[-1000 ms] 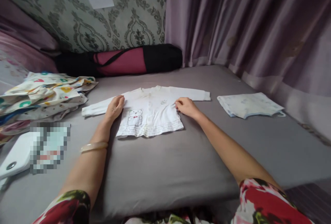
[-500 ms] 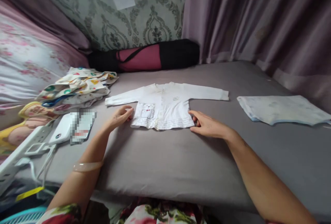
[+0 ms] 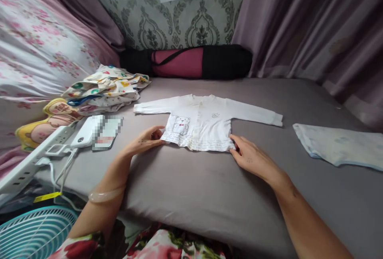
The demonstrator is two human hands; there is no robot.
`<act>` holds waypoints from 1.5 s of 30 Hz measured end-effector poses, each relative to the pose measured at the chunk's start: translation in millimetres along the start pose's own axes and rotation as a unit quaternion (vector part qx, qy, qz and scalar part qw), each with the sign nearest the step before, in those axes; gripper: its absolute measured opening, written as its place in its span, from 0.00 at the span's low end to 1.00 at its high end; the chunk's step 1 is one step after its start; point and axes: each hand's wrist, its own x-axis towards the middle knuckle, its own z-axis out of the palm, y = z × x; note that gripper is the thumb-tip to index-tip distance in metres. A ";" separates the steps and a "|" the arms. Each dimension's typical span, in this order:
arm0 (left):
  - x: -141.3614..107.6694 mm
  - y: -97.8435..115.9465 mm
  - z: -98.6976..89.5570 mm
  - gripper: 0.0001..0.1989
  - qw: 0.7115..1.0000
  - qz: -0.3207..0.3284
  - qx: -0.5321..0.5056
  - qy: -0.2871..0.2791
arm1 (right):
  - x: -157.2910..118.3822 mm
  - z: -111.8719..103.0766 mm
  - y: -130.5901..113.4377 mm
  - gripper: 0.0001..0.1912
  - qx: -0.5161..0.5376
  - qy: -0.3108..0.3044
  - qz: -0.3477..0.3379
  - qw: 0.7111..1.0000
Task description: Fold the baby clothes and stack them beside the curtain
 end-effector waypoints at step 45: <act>-2.8 1.8 -3.9 0.11 0.969 0.103 0.220 0.039 | -4.3 -15.0 -3.7 0.15 -0.011 -0.005 -0.123 0.992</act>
